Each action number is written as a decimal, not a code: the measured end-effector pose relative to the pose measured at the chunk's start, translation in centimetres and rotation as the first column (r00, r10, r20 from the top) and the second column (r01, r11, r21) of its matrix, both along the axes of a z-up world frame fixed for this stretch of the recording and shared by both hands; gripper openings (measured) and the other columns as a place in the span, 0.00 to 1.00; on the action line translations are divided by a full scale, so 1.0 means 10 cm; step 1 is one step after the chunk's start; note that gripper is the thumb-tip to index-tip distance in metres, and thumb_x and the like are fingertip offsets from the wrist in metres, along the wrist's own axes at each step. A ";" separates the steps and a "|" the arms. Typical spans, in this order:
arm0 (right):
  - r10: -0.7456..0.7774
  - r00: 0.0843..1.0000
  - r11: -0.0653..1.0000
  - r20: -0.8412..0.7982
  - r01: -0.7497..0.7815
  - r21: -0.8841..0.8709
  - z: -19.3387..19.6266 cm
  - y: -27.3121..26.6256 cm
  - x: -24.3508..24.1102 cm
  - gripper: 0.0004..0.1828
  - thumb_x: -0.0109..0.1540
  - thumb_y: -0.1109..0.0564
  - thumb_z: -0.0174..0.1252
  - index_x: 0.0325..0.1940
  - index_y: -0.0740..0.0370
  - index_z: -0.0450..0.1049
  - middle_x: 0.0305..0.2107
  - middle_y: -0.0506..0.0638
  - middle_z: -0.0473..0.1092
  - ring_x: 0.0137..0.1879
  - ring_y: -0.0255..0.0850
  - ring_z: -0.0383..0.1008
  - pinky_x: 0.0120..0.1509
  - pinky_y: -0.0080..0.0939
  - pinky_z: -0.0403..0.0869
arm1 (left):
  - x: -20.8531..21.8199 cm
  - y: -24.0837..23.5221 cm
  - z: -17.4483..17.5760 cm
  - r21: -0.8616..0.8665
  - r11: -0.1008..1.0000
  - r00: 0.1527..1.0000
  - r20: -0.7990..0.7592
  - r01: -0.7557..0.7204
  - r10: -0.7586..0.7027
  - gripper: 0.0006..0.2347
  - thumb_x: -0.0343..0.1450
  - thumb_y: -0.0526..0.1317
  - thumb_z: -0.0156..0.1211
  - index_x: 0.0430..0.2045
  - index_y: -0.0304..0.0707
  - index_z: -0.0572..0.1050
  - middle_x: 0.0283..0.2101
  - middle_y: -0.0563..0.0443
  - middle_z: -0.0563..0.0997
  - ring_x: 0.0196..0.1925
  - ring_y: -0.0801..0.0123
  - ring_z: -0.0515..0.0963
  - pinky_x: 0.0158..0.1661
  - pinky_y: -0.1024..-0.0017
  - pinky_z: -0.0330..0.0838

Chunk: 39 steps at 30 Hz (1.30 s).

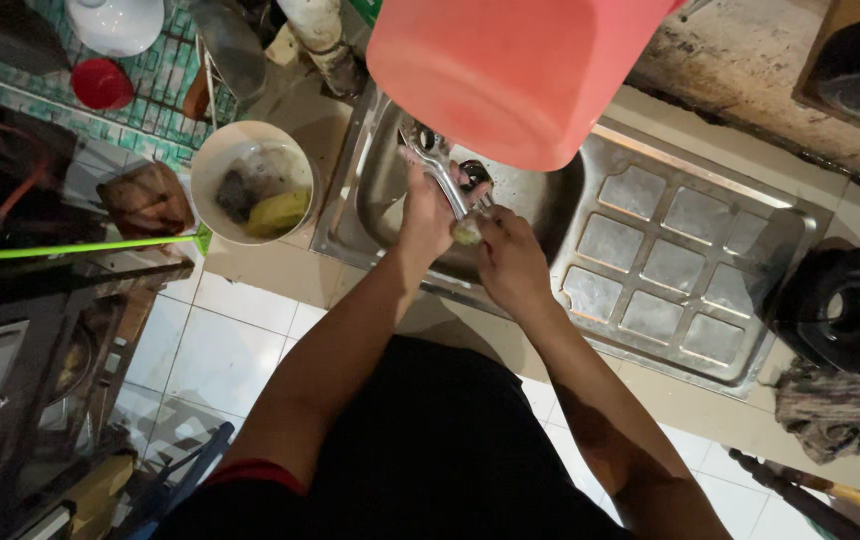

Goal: The person washes two metal ladles under running water in a kitchen sink using a sponge, then dries them with a cloth and places them on the countertop.

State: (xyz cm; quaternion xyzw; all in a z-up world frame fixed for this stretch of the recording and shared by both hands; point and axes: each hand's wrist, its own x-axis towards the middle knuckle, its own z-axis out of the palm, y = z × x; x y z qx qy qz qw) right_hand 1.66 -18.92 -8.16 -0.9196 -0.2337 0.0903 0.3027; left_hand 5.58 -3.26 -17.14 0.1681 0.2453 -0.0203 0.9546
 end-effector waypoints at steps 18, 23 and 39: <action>-0.022 0.987 0.994 0.157 0.004 0.112 -0.03 0.02 0.05 0.22 0.63 0.65 0.58 0.63 0.64 0.72 0.55 0.63 0.71 0.60 0.60 0.72 0.63 0.53 0.74 | 0.06 0.00 0.32 0.069 0.994 0.996 -0.032 0.082 -0.080 0.33 0.72 0.66 0.27 0.62 0.43 0.62 0.60 0.48 0.73 0.57 0.59 0.76 0.51 0.53 0.71; -0.059 0.975 0.992 0.212 0.033 0.122 -0.06 -0.03 0.00 0.22 0.60 0.65 0.61 0.59 0.63 0.75 0.54 0.63 0.69 0.58 0.61 0.70 0.61 0.54 0.72 | -0.11 -0.18 0.04 -0.028 0.996 0.995 0.054 0.090 -0.088 0.34 0.76 0.66 0.28 0.61 0.35 0.66 0.59 0.44 0.74 0.59 0.55 0.76 0.57 0.55 0.72; -0.029 0.988 0.977 0.149 -0.003 0.213 -0.12 0.22 0.42 0.09 0.62 0.63 0.57 0.46 0.65 0.75 0.45 0.62 0.72 0.53 0.60 0.72 0.57 0.55 0.73 | -0.27 -0.05 -0.49 0.597 0.778 0.980 -0.089 0.195 -0.177 0.18 0.81 0.53 0.44 0.51 0.37 0.71 0.40 0.51 0.74 0.40 0.70 0.72 0.42 0.70 0.71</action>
